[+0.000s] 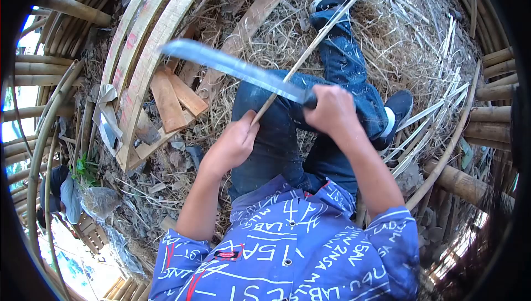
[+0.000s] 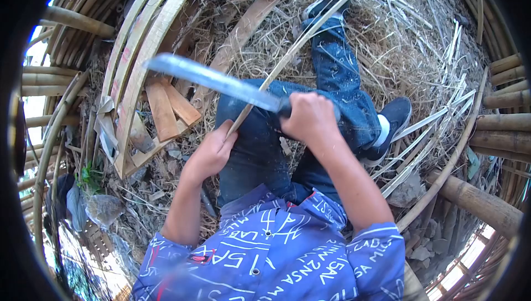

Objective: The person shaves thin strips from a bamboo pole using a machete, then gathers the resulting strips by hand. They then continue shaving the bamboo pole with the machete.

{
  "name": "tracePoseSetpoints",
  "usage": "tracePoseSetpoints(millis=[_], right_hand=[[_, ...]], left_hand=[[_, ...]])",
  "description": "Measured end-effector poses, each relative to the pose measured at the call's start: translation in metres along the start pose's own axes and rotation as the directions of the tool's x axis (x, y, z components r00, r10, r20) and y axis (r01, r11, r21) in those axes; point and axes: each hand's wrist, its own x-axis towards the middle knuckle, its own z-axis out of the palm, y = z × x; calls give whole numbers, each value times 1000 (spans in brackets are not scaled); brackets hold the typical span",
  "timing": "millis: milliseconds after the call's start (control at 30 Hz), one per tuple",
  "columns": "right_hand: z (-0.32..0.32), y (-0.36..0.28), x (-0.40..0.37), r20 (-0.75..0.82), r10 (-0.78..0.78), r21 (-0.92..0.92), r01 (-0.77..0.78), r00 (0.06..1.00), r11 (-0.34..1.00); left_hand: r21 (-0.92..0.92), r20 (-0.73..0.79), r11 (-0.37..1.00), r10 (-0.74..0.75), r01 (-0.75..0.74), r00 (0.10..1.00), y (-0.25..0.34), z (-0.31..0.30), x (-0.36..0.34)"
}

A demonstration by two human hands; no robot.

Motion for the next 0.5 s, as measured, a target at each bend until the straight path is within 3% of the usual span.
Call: tracePoseSetpoints(millis=[67,100,167,233,300,367,433,500], right_hand=[[-4,17,12,-58,121,5,-121,991,993],[-12,40,25,-77,198,62,-194,977,979],[-11,57,23,-99,150,-34,-154,984,987],[-22,45,15,-124,149,-11,-151,981,988],[-19,28,6,-101,155,111,-144,983,983],[-6,10,-3,-95,52,213,-30,994,977],[3,-2,-7,20,-51,114,48,998,992],[7,5,0,6,-39,18,39,999,999]], left_hand=[[-8,32,999,-45,45,998,8,-9,-12],[-10,7,1000,4,-4,1000,0,3,4],[29,-9,999,32,-32,999,1,3,2],[35,-11,996,76,-76,997,4,8,9],[31,-24,998,58,-57,998,4,11,9],[24,-31,998,54,-53,998,2,13,10],[14,-68,996,90,-90,994,-4,16,8],[34,-63,998,61,-59,996,-4,11,3]])
